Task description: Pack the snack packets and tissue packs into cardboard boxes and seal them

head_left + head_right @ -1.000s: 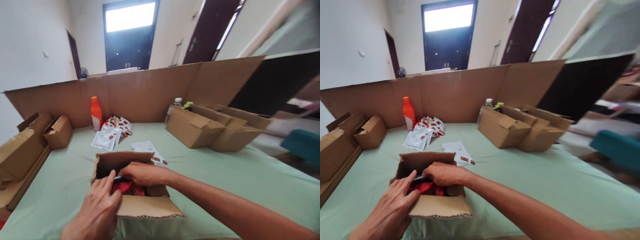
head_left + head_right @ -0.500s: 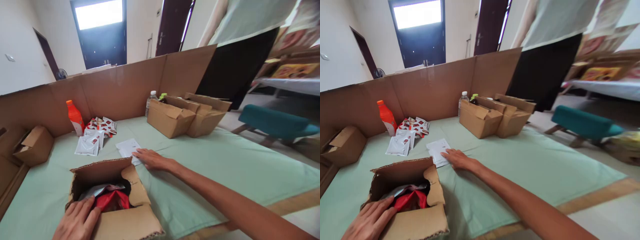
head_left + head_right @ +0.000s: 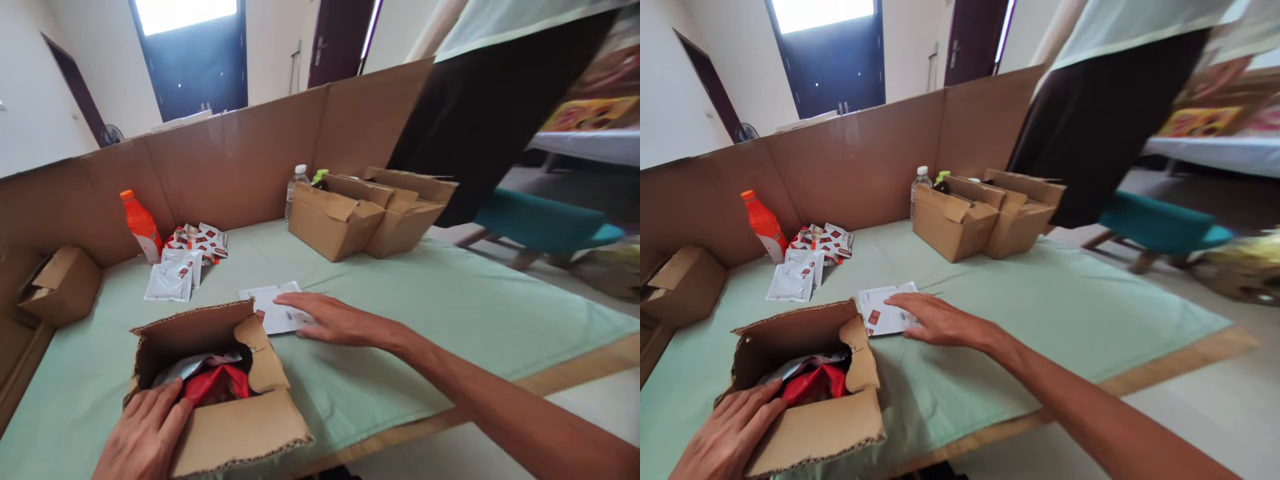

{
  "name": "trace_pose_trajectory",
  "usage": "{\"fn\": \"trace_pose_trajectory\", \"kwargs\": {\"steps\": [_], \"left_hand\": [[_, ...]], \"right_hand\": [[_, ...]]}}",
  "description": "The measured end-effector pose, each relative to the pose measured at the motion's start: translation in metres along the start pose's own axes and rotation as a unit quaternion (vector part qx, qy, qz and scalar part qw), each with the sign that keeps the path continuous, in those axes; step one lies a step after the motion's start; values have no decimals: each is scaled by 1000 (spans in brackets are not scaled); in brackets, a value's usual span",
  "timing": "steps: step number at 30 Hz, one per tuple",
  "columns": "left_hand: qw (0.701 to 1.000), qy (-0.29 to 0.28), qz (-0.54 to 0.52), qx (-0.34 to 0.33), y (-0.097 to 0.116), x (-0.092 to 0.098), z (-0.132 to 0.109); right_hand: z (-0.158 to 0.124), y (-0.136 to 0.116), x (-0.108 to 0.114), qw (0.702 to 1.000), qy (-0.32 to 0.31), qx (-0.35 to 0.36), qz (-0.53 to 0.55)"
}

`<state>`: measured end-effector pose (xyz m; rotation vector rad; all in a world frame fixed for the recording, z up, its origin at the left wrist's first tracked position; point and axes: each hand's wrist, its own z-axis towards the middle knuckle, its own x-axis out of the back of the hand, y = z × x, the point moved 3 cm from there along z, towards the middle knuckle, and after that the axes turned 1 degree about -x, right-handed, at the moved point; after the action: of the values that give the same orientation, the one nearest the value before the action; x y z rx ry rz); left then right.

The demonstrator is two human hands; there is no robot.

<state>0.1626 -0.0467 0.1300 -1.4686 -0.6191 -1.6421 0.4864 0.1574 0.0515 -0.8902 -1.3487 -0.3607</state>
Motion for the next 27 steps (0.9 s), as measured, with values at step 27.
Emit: {"fn": "trace_pose_trajectory", "kwargs": {"steps": [27], "left_hand": [[983,-105,-104,110,31,14,22]], "right_hand": [[3,-154,48,987,29,148,46]]}}
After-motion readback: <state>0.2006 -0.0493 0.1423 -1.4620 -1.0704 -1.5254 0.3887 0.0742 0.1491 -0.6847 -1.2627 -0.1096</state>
